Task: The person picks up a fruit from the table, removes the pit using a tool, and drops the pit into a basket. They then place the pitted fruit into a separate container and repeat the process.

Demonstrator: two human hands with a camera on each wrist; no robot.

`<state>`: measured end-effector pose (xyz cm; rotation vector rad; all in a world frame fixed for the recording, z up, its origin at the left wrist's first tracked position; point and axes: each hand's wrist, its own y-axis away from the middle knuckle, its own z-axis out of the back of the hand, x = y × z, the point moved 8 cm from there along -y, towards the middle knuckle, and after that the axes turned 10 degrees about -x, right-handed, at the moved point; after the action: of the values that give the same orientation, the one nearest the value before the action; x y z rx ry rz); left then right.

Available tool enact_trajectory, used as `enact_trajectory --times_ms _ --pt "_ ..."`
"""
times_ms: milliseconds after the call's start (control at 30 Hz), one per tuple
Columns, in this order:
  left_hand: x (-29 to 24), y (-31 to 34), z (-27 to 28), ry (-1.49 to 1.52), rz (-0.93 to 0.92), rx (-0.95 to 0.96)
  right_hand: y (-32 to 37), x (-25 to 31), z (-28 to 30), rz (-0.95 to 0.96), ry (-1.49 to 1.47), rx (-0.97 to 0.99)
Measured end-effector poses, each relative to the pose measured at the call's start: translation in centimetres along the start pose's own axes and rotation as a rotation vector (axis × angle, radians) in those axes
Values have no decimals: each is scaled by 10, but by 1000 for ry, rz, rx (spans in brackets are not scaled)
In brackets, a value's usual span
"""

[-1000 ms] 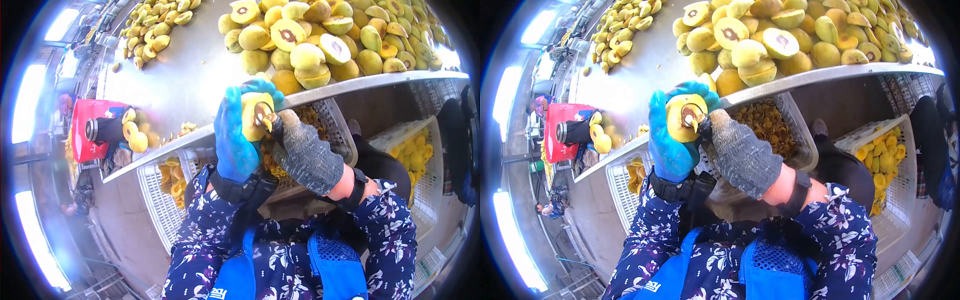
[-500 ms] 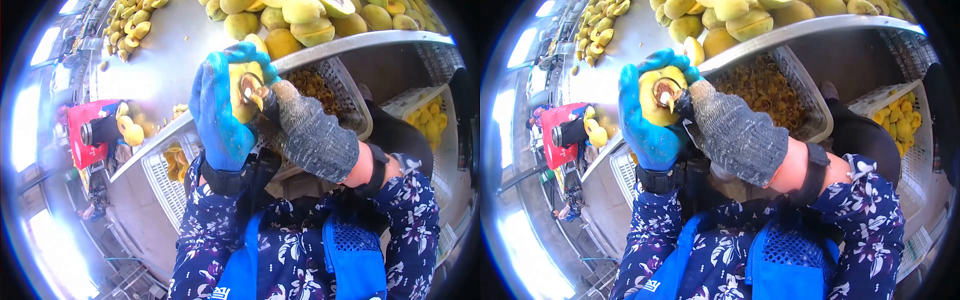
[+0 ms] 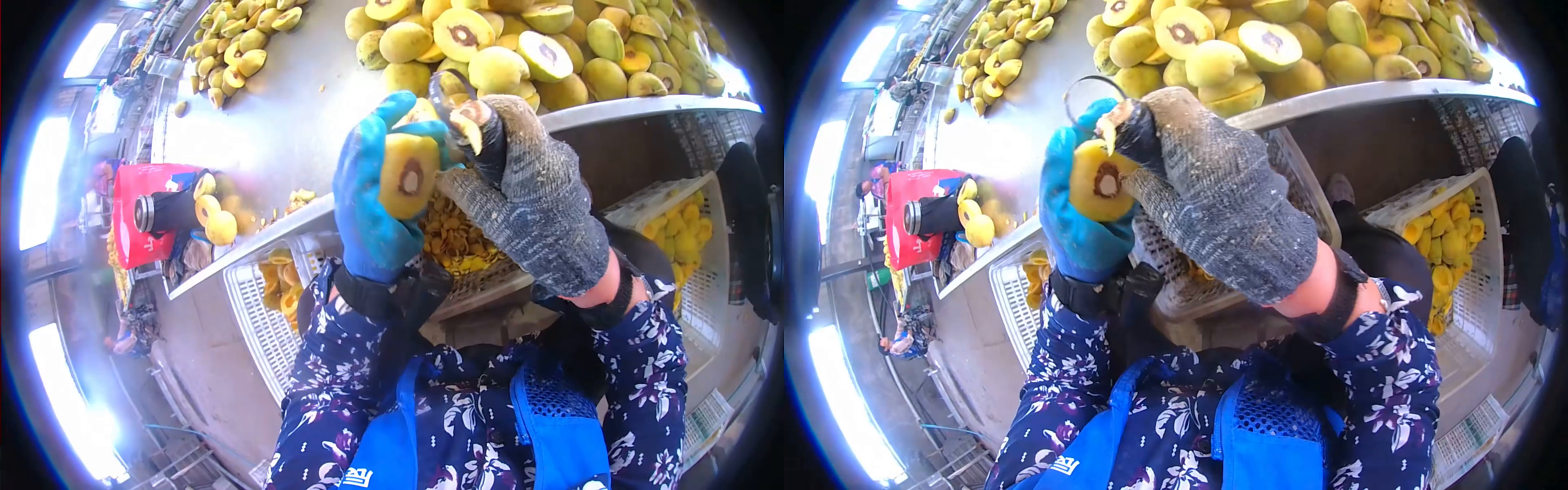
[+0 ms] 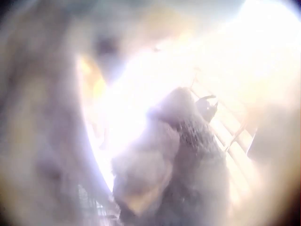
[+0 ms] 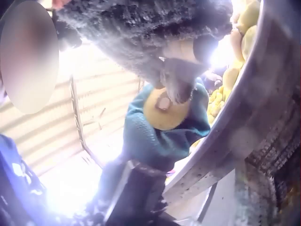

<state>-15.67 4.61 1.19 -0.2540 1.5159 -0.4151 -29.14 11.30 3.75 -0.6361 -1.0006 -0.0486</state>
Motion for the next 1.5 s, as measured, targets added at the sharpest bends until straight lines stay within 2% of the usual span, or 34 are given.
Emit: enact_trajectory --times_ms 33,67,133,200,267,300,367,400,433,533,600,667,700,733,767,800,867,900,933,1000,1033,1067,1100,1133,1200,1233,1400,1500 --pt "-19 7 -14 -537 -456 102 -3 2 1 12 -32 -46" --pt "-17 9 -15 -528 -457 96 -4 2 2 23 -64 -89" --pt "-7 11 -12 -447 -269 97 -5 -2 -1 68 -93 -110" --pt "3 18 -6 -370 -78 102 -4 2 -8 206 13 -57" --pt "14 24 -4 -294 113 109 -3 2 -9 172 -55 -62" --pt "11 23 -8 -295 115 110 -1 2 -11 159 -70 -18" --pt "12 22 -13 253 389 -14 1 1 -15 136 -86 31" --pt "17 22 -14 380 465 -32 0 4 -14 168 -43 26" --pt "17 22 -16 390 470 -18 -1 6 -13 199 -1 21" --pt "15 23 -15 293 390 39 2 6 -12 129 -83 84" --pt "12 21 -13 160 264 85 10 7 -15 163 -102 84" --pt "7 19 -13 -11 59 138 12 7 -15 186 -85 -6" --pt "4 18 -13 -82 -41 156 15 13 -14 239 17 -21" --pt "2 15 -12 -95 -70 143 18 13 -14 250 13 -23" --pt "6 9 -8 -28 9 71 20 9 -16 243 41 -10" --pt "2 4 -7 -31 -6 63 21 8 -19 237 67 3" --pt "31 8 -8 713 609 -40 17 12 -17 198 7 3" --pt "36 8 -6 763 715 -70 17 5 -20 119 -10 65" --pt "34 10 -4 734 711 -103 20 -4 -23 34 -22 126" --pt "28 12 -8 721 666 -32 27 -7 -28 75 34 128" --pt "28 15 -10 723 666 -30 30 -17 -37 -48 5 199" --pt "26 15 -9 638 590 -47 34 -25 -43 -171 -23 266" --pt "23 14 -7 553 512 -63 34 -22 -43 -128 -11 277" --pt "22 14 -9 554 511 -58 33 -20 -43 -129 -10 272" --pt "30 17 -10 645 642 -127 34 -26 -48 -263 1 327" --pt "30 17 -10 643 642 -123 35 -28 -50 -265 0 323" --pt "22 13 -5 511 443 -105 44 -31 -58 -297 -13 351" --pt "20 14 -4 485 423 -86 47 -31 -60 -355 -49 403"
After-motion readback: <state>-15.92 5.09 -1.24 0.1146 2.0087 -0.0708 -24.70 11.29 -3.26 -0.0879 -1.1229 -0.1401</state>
